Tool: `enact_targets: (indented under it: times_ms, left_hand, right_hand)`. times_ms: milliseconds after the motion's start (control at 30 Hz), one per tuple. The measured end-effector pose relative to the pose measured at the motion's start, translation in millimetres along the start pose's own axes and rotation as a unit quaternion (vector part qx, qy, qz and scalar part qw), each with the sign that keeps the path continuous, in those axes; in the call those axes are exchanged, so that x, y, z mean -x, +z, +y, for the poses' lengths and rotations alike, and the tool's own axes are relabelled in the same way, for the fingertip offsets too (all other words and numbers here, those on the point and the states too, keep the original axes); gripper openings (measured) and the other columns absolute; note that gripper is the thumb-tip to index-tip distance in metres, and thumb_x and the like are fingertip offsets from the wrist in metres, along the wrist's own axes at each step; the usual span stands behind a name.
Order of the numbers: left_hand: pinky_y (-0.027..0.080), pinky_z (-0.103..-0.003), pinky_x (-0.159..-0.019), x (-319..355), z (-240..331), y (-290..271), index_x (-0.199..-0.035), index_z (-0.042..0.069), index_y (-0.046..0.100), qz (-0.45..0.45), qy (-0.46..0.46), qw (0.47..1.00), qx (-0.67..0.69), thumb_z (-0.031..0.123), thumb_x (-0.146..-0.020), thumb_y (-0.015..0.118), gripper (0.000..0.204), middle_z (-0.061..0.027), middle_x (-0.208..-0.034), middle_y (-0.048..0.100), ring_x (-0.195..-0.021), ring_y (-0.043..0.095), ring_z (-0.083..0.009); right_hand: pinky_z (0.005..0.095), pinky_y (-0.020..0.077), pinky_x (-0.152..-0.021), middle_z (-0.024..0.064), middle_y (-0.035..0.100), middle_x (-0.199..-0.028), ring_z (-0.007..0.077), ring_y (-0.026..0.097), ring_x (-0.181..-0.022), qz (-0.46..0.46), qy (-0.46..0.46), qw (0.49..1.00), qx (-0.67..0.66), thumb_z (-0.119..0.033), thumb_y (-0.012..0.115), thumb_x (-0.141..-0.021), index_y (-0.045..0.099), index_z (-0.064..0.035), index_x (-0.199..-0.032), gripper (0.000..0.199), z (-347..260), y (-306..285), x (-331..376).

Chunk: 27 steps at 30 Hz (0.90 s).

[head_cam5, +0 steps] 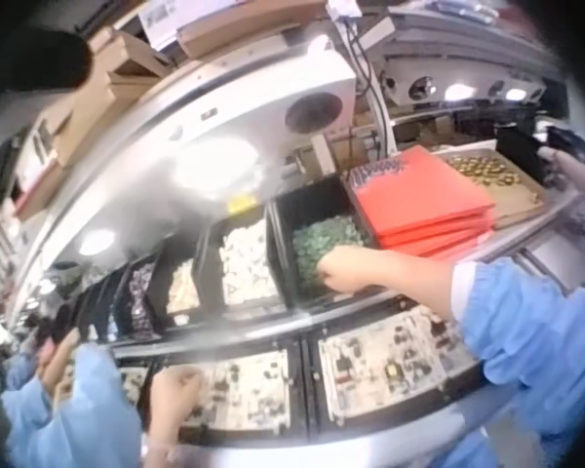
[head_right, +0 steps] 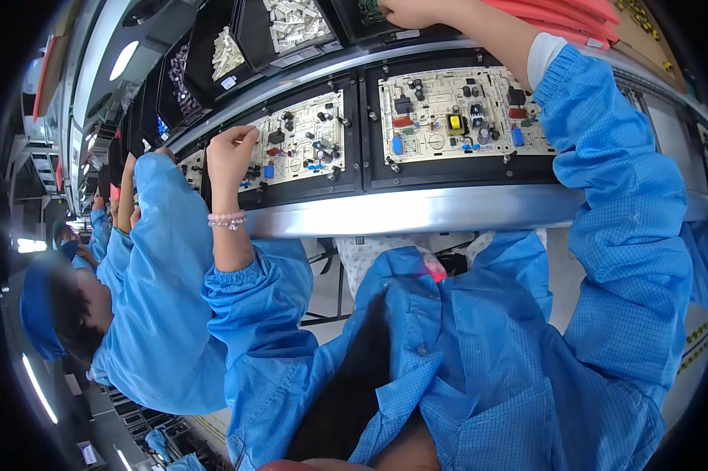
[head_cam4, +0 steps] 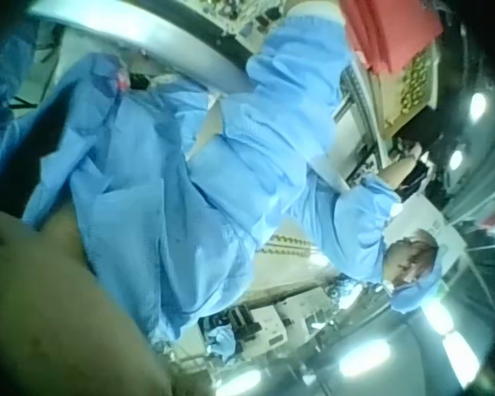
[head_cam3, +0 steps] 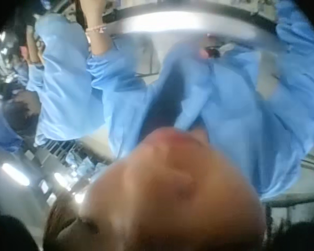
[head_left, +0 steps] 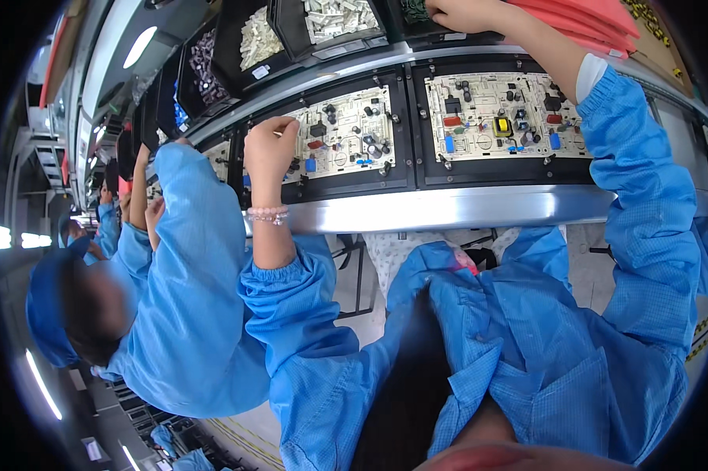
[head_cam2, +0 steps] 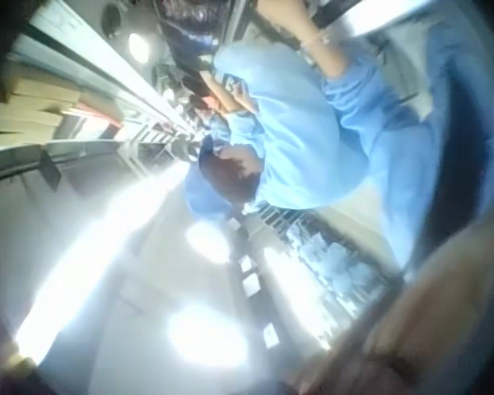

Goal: Manually placing electronic components onto printed circuit boards on an assembly line.

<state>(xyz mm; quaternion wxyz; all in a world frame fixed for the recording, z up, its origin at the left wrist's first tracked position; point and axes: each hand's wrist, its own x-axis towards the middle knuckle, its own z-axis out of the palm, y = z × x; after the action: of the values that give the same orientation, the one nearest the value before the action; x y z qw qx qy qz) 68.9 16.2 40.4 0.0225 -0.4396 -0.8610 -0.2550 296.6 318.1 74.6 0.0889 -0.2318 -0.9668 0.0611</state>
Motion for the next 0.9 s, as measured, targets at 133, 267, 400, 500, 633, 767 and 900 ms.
enact_targets:
  times_ms: [133, 267, 400, 500, 633, 767, 900]
  left_hand:
    - [0.051, -0.032, -0.067, -6, 9, 2, -0.091, 0.006, 0.073, -0.027, -0.012, 0.999, -0.045, 0.027, -0.077, 0.067, 0.025, -0.0115, -0.077, 0.07, -0.07, 0.067, -0.0237]
    - [0.051, -0.032, -0.067, -9, 11, -1, -0.09, 0.008, 0.074, -0.045, -0.028, 0.997, -0.056, 0.027, -0.076, 0.067, 0.025, -0.0111, -0.079, 0.07, -0.071, 0.068, -0.0245]
    - [0.051, -0.032, -0.067, -14, 10, 2, -0.089, 0.008, 0.074, -0.059, -0.044, 0.994, -0.079, 0.026, -0.075, 0.067, 0.024, -0.0105, -0.077, 0.07, -0.069, 0.067, -0.0237]
    - [0.051, -0.033, -0.065, -18, 12, 3, -0.088, 0.008, 0.074, -0.078, -0.054, 0.992, -0.085, 0.025, -0.074, 0.068, 0.023, -0.0107, -0.074, 0.069, -0.067, 0.067, -0.0235]
    - [0.05, -0.033, -0.063, -20, 13, -5, -0.086, 0.007, 0.074, -0.103, -0.055, 0.986, -0.118, 0.024, -0.073, 0.068, 0.022, -0.0125, -0.071, 0.068, -0.065, 0.066, -0.0236]
    - [0.051, -0.034, -0.063, -27, 13, -1, -0.083, 0.007, 0.074, -0.117, -0.043, 0.983, -0.132, 0.022, -0.071, 0.068, 0.02, -0.0136, -0.07, 0.067, -0.065, 0.066, -0.0257]
    - [0.052, -0.037, -0.067, -20, 26, 2, -0.076, 0.008, 0.073, -0.095, -0.002, 0.983, -0.158, 0.019, -0.07, 0.064, 0.015, -0.0159, -0.073, 0.067, -0.071, 0.066, -0.0308]
  right_hand:
    - [0.0454, 0.0514, -0.074, 0.0213, 0.066, -0.083, 0.0373, 0.065, -0.081, -0.004, -0.01, 1.0, -0.026, -0.015, 0.053, -0.074, 0.07, -0.0036, -0.083, 0.022, 2, 0, 9]
    - [0.0447, 0.0517, -0.075, 0.0203, 0.067, -0.083, 0.0364, 0.065, -0.082, 0.092, -0.115, 0.989, -0.026, -0.016, 0.054, -0.073, 0.071, -0.0051, -0.083, 0.023, -5, -8, 15]
    - [0.0442, 0.0517, -0.076, 0.0194, 0.067, -0.082, 0.0358, 0.065, -0.082, 0.029, -0.028, 0.999, 0.017, -0.017, 0.054, -0.072, 0.071, -0.0058, -0.081, 0.022, -9, -10, 11]
    - [0.0441, 0.0516, -0.075, 0.0196, 0.067, -0.082, 0.0357, 0.065, -0.081, 0.029, -0.018, 0.999, 0.006, -0.018, 0.054, -0.073, 0.07, -0.0055, -0.08, 0.022, -8, -9, 12]
    - [0.0444, 0.0515, -0.074, 0.02, 0.067, -0.08, 0.0364, 0.065, -0.08, 0.042, -0.027, 0.999, -0.005, -0.019, 0.054, -0.074, 0.07, -0.0045, -0.079, 0.022, -23, -21, 25]
    - [0.0452, 0.051, -0.073, 0.0204, 0.066, -0.079, 0.0378, 0.064, -0.077, 0.054, -0.061, 0.997, -0.001, -0.022, 0.055, -0.076, 0.069, -0.003, -0.078, 0.024, -26, -25, 34]
    - [0.0457, 0.0503, -0.072, 0.0205, 0.065, -0.08, 0.0381, 0.063, -0.078, 0.04, -0.094, 0.995, -0.011, -0.022, 0.058, -0.075, 0.067, -0.0017, -0.08, 0.022, -35, -31, 44]
